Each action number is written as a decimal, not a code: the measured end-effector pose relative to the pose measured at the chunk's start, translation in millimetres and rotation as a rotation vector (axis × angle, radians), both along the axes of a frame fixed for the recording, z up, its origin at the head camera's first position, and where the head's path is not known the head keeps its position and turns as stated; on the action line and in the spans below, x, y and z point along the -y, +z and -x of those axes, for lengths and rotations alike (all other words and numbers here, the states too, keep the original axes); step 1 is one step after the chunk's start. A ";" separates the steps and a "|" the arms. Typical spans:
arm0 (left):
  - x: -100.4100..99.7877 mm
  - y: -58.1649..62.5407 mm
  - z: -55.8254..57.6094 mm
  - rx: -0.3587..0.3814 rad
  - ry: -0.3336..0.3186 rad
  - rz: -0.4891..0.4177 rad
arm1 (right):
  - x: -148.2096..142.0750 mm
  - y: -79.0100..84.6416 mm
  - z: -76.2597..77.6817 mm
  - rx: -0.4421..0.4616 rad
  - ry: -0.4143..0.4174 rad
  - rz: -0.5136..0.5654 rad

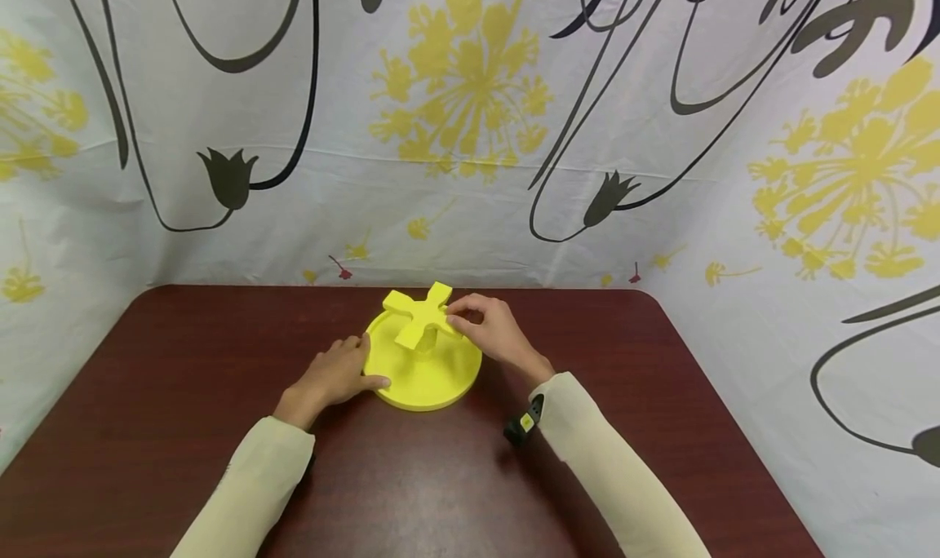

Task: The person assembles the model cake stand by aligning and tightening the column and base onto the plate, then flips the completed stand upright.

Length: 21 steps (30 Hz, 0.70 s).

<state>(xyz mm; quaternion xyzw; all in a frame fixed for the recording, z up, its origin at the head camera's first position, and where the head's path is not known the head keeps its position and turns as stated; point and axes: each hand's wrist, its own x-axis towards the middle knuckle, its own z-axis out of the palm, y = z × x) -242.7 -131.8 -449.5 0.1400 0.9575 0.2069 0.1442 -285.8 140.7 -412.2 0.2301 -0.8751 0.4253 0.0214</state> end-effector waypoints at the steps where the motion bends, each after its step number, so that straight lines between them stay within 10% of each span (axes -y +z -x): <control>1: -0.1 -0.1 0.2 -0.002 -0.001 0.002 | 0.4 0.4 -0.2 0.001 0.001 0.000; 16: -0.2 0.4 0.7 -0.005 0.000 0.011 | 2.9 3.0 5.6 -0.110 -0.049 0.012; 21: -0.1 -0.1 0.6 -0.010 -0.005 0.007 | 3.4 3.2 11.1 0.007 0.040 -0.045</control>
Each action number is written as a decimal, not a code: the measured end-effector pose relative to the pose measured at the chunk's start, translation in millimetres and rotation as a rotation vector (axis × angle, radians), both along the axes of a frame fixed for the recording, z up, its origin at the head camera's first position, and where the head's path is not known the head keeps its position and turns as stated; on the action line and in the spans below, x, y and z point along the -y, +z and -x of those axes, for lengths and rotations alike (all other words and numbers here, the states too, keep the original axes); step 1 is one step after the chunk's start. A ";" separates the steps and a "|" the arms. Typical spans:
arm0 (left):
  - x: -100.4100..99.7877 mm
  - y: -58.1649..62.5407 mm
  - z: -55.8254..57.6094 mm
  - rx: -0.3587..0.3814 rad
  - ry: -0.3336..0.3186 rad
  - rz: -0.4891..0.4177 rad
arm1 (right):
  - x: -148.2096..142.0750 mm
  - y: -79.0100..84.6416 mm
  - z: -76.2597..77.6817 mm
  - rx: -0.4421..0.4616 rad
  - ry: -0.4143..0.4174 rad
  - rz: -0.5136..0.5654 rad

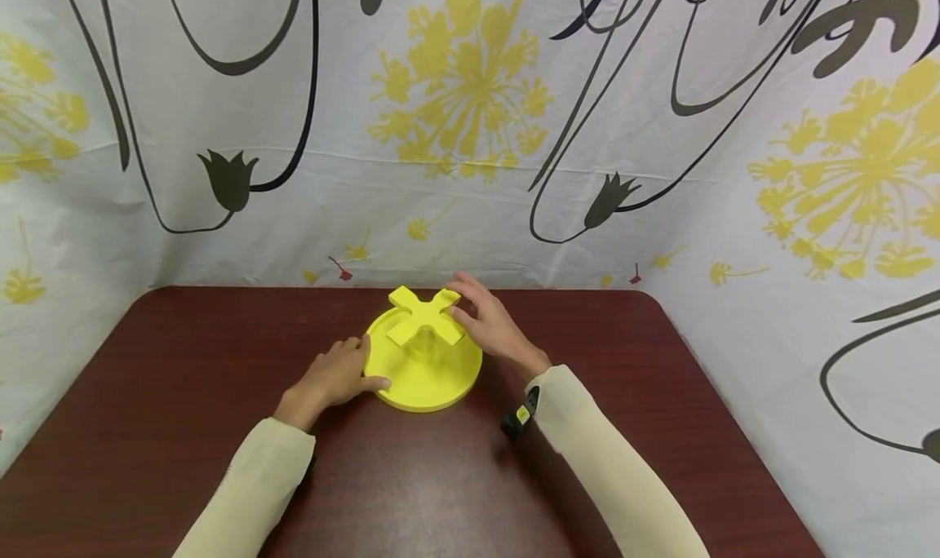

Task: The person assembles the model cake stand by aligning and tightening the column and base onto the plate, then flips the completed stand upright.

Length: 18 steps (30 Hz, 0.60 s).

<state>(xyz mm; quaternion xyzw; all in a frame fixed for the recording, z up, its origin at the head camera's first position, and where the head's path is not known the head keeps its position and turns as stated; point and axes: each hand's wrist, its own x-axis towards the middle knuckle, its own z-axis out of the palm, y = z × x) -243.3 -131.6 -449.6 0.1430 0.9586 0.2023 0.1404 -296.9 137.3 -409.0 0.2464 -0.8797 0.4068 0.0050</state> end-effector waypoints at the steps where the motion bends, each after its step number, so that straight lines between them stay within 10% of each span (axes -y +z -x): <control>1: -0.2 -0.2 0.1 0.001 0.001 -0.002 | 0.3 -0.1 1.0 0.030 0.016 -0.008; 18: -1.8 0.9 0.2 0.012 0.010 0.007 | 0.5 -1.3 0.0 -0.082 -0.021 -0.142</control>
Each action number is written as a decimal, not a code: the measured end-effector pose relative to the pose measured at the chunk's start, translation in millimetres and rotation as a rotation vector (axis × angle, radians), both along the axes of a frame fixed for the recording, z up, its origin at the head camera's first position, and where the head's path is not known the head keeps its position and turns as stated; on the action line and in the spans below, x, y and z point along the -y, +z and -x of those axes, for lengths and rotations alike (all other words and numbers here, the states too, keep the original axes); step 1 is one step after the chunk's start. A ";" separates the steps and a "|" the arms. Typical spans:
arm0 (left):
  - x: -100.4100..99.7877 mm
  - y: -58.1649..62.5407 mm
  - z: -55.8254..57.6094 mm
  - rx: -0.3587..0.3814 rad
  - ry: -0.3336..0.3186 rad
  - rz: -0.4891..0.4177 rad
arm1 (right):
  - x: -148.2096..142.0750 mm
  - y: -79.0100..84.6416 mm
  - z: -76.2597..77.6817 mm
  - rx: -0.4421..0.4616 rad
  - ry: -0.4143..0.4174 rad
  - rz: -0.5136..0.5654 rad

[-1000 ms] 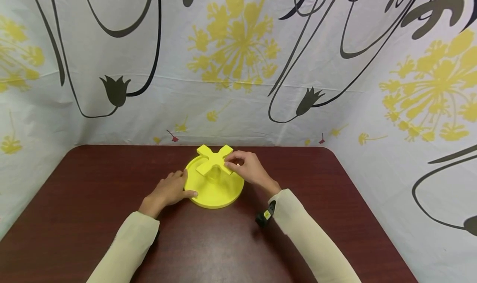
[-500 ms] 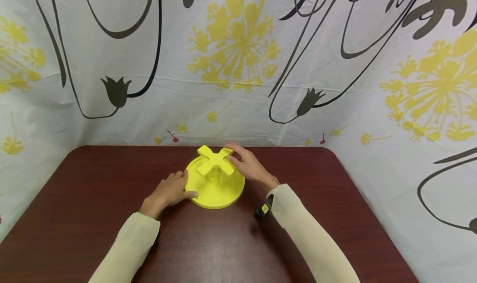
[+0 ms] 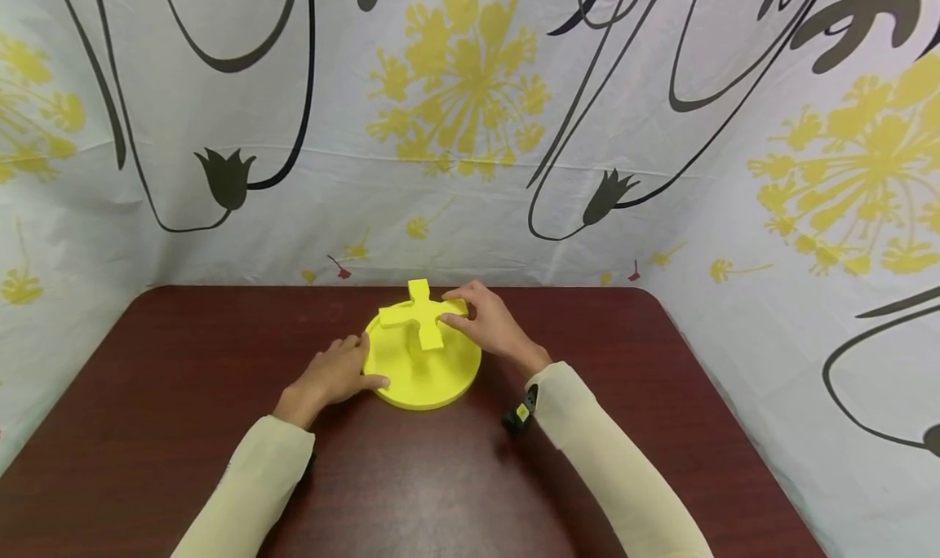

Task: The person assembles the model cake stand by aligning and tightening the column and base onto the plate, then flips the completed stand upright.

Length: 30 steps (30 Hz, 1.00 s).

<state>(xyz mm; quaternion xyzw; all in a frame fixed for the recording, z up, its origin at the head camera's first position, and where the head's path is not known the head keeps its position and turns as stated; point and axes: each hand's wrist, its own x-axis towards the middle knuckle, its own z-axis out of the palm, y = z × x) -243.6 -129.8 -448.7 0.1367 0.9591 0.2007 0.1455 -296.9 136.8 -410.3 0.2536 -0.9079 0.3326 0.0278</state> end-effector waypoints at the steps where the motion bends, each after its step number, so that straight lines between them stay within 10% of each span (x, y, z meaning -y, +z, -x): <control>1: 0.0 0.1 0.1 0.000 0.000 0.000 | 0.9 0.0 -0.7 -0.013 -0.002 -0.016; 30: -2.3 0.7 -0.1 -0.011 -0.019 0.040 | 30.9 -1.9 -28.8 -0.142 -0.241 -0.118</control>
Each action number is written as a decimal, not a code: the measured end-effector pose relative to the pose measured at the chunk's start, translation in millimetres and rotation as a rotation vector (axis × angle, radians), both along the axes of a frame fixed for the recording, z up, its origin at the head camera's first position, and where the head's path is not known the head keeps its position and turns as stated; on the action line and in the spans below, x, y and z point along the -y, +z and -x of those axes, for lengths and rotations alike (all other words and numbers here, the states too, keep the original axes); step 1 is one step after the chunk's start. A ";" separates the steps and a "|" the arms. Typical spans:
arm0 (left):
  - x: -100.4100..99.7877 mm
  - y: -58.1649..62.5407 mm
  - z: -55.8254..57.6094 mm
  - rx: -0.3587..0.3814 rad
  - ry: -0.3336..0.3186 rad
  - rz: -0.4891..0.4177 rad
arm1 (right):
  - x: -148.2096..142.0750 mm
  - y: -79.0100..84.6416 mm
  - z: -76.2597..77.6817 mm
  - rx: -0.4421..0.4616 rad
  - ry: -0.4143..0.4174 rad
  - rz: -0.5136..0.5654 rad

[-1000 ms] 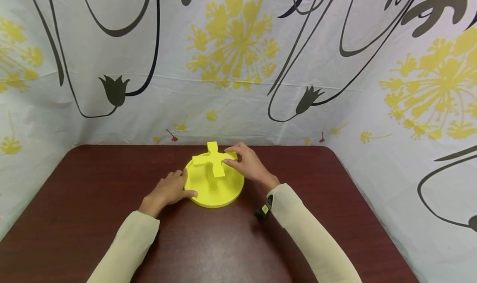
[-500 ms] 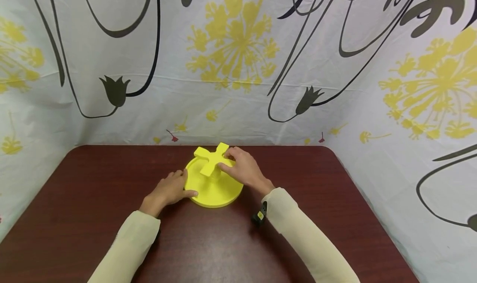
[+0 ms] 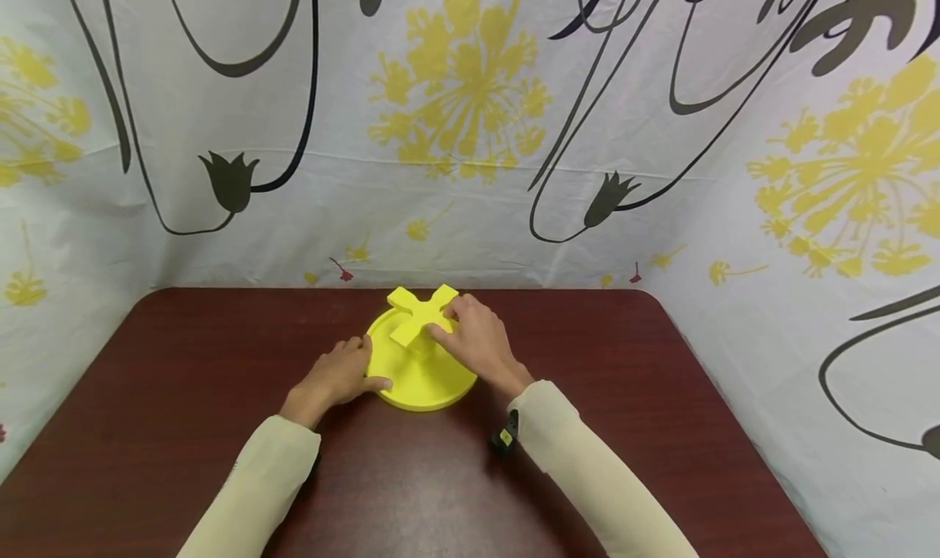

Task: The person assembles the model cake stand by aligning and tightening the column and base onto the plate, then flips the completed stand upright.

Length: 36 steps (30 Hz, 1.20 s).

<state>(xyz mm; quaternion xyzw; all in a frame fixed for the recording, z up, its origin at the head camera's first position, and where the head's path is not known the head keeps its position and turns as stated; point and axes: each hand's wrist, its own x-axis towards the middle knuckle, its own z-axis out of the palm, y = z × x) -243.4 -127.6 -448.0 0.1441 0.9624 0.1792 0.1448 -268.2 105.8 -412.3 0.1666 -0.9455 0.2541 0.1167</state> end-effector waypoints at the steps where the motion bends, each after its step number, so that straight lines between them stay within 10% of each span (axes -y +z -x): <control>1: -0.1 0.3 -0.8 0.000 0.000 0.002 | 1.0 -0.5 -0.8 -0.007 -0.008 -0.002; 17: 22.8 3.0 4.7 0.074 -0.042 -0.138 | -65.5 -8.6 17.1 0.196 0.219 0.242; 25: 24.5 3.0 8.6 0.035 -0.119 -0.123 | -90.2 -40.3 26.4 0.495 0.364 -0.083; 36: 19.3 -9.7 18.8 -0.070 -0.151 -0.155 | -82.5 -55.0 26.2 0.396 0.329 -0.070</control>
